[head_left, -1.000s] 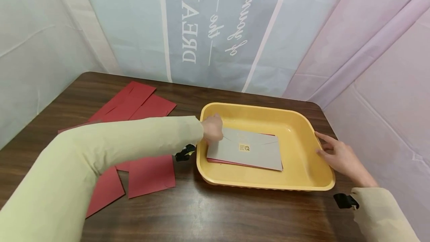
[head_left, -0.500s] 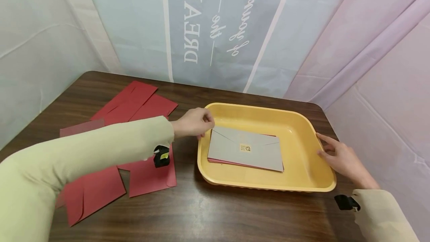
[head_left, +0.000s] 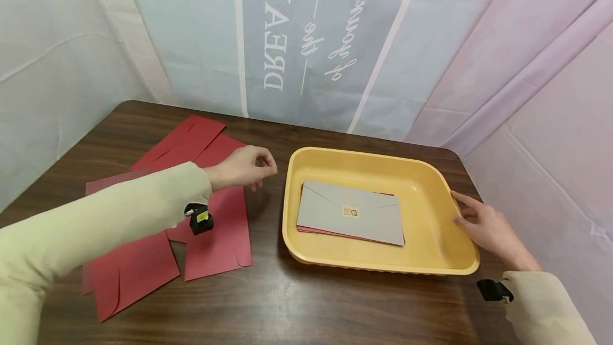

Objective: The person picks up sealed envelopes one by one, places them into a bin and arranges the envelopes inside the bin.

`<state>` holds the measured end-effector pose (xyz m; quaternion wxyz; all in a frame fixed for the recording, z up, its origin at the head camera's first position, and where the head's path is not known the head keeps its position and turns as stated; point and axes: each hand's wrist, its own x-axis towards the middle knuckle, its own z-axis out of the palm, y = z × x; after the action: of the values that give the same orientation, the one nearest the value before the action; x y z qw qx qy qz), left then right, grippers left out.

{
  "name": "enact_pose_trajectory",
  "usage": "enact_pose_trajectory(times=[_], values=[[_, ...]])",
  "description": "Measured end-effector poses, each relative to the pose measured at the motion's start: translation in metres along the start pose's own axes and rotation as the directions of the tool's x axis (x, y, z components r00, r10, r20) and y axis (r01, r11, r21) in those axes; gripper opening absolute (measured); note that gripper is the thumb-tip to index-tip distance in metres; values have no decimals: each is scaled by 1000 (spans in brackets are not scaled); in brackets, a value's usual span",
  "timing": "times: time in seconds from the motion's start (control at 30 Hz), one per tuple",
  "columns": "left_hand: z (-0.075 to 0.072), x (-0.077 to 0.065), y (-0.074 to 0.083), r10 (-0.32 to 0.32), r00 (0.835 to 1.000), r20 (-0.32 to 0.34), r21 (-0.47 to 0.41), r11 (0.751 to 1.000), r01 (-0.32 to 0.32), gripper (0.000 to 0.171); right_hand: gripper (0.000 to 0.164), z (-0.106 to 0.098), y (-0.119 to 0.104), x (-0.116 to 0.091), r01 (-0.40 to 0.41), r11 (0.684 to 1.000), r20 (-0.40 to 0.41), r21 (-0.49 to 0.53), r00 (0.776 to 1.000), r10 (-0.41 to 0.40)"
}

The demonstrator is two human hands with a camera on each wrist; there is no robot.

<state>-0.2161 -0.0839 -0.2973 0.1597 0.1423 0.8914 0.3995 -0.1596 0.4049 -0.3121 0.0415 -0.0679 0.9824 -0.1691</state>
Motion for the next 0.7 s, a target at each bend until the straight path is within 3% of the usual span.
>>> enact_pose_trajectory(times=[0.13,0.27,0.43,0.57,0.63,0.7], values=[[-13,-5,-17,108,994,0,157,982,-106,10,57,0,0,0,8,1000,-5,3,1000,-8],[-25,-11,-35,207,977,55,344,914,-213,19,57,0,2,0,10,1000,-5,2,1000,-10],[-33,-21,-52,165,971,174,441,868,-227,45,57,0,4,0,7,1000,-3,-3,1000,-7],[-35,-27,-59,155,956,248,473,842,-259,67,58,0,3,0,6,1000,-2,-6,1000,-6],[-37,-29,-62,150,948,279,469,841,-271,76,58,0,3,0,5,1000,1,-8,1000,-5],[-38,-31,-65,118,942,315,441,860,-255,83,59,1,2,0,3,1000,7,-7,1000,-3]])
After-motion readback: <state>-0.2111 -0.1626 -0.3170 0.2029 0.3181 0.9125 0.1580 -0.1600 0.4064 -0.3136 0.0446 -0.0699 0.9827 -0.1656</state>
